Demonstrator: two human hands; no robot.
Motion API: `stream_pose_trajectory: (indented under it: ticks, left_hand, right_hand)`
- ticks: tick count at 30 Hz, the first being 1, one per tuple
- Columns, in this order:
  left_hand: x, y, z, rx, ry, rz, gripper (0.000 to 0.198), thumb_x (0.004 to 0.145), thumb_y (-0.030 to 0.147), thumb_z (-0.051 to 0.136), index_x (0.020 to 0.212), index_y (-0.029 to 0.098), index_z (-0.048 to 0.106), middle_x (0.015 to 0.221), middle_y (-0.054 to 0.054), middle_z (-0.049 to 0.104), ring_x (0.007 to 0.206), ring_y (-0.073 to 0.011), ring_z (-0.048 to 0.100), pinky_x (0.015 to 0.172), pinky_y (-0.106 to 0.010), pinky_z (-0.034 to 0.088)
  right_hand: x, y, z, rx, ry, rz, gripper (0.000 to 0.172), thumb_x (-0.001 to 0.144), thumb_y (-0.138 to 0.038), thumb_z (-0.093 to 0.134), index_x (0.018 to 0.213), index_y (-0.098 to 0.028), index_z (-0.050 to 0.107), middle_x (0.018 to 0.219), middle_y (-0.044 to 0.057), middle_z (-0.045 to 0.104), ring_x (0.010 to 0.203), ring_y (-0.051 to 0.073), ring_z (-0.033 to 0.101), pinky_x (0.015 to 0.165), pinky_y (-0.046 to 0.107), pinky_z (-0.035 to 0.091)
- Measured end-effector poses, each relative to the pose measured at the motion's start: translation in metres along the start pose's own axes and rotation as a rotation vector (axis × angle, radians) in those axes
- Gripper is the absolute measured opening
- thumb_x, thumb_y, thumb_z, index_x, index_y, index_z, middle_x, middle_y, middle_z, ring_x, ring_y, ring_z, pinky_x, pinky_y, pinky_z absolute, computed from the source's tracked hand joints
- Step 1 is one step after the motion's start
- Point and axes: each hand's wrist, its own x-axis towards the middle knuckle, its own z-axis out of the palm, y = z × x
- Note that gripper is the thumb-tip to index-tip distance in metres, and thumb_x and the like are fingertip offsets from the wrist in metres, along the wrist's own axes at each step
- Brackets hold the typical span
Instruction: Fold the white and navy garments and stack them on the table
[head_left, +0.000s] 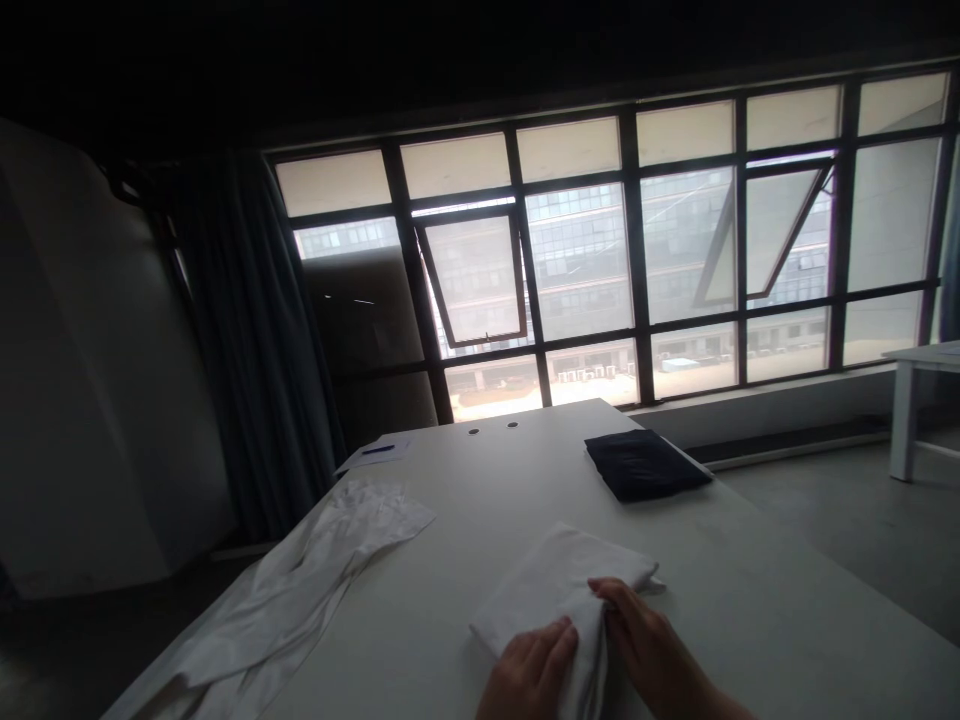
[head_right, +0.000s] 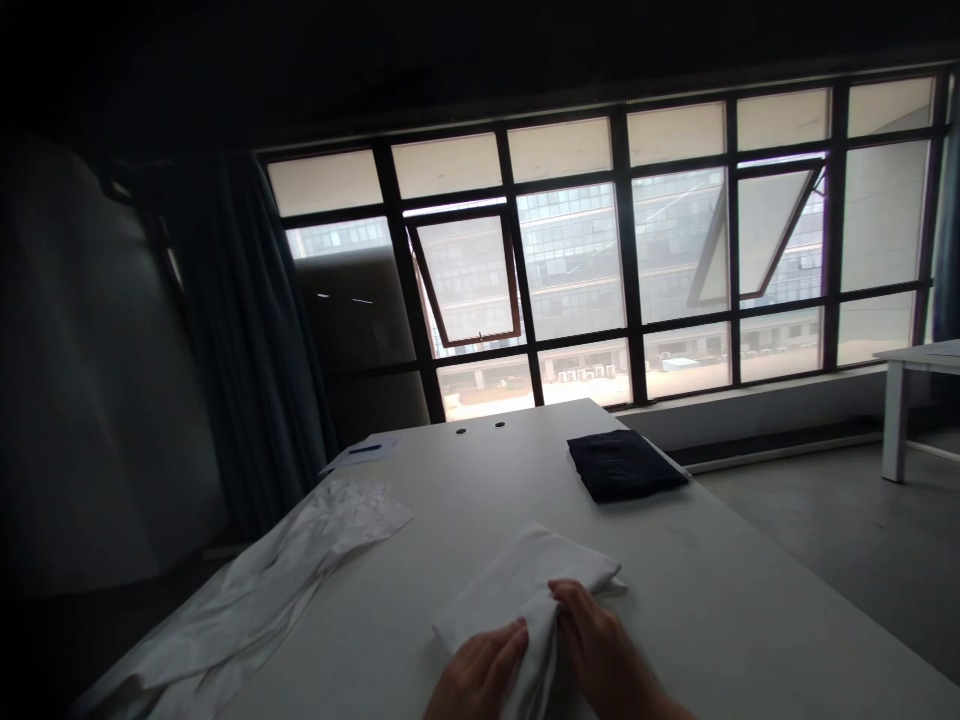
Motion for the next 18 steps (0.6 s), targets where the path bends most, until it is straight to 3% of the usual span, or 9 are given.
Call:
stream_pose_trajectory:
  ticks: [4,7,10,15,18]
  left_hand:
    - [0.002,-0.004,-0.004,-0.080,-0.052,0.039,0.043,0.108,0.028,0.041,0.149,0.022,0.044,0.126,-0.011,0.072,0.108,-0.0203,0.073,0.088,-0.028,0.060]
    - [0.003,-0.007,-0.008,-0.167,-0.073,0.051,0.044,0.107,0.038,0.045,0.148,0.025,0.044,0.122,-0.008,0.075,0.103,-0.0208,0.074,0.084,-0.027,0.061]
    - [0.002,-0.010,-0.011,-0.236,-0.013,0.004,0.046,0.106,0.047,0.044,0.146,0.026,0.044,0.108,-0.007,0.078,0.092,-0.0193,0.076,0.079,-0.026,0.060]
    - [-0.009,-0.016,-0.010,-0.164,0.179,-0.112,0.039,0.104,0.047,0.045,0.135,0.024,0.050,0.102,-0.009,0.075,0.087,-0.0209,0.073,0.077,-0.032,0.060]
    - [-0.018,-0.019,-0.004,-0.157,0.197,-0.200,0.030,0.101,0.036,0.051,0.129,0.024,0.053,0.098,-0.008,0.073,0.082,-0.0200,0.071,0.073,-0.031,0.060]
  right_hand:
    - [-0.001,-0.003,-0.003,-0.016,-0.207,-0.012,0.070,0.068,-0.003,0.045,0.133,-0.026,0.058,0.134,0.011,0.064,0.124,0.024,0.063,0.106,0.038,0.050]
    - [0.001,-0.004,-0.008,-0.062,-0.281,-0.019,0.061,0.066,-0.001,0.043,0.115,-0.028,0.066,0.122,0.007,0.068,0.112,0.021,0.067,0.098,0.032,0.053]
    - [0.009,-0.011,-0.025,-0.133,-0.316,-0.045,0.046,0.072,-0.002,0.043,0.102,-0.027,0.067,0.111,0.004,0.070,0.100,0.019,0.069,0.089,0.028,0.052]
    - [0.037,-0.032,-0.092,-0.226,-0.276,0.011,0.038,0.076,-0.008,0.045,0.098,-0.029,0.068,0.105,0.004,0.072,0.090,0.021,0.069,0.081,0.030,0.051]
    - [0.053,-0.043,-0.143,-0.284,-0.228,0.071,0.028,0.082,-0.015,0.049,0.095,-0.030,0.069,0.100,0.007,0.072,0.085,0.022,0.068,0.074,0.031,0.051]
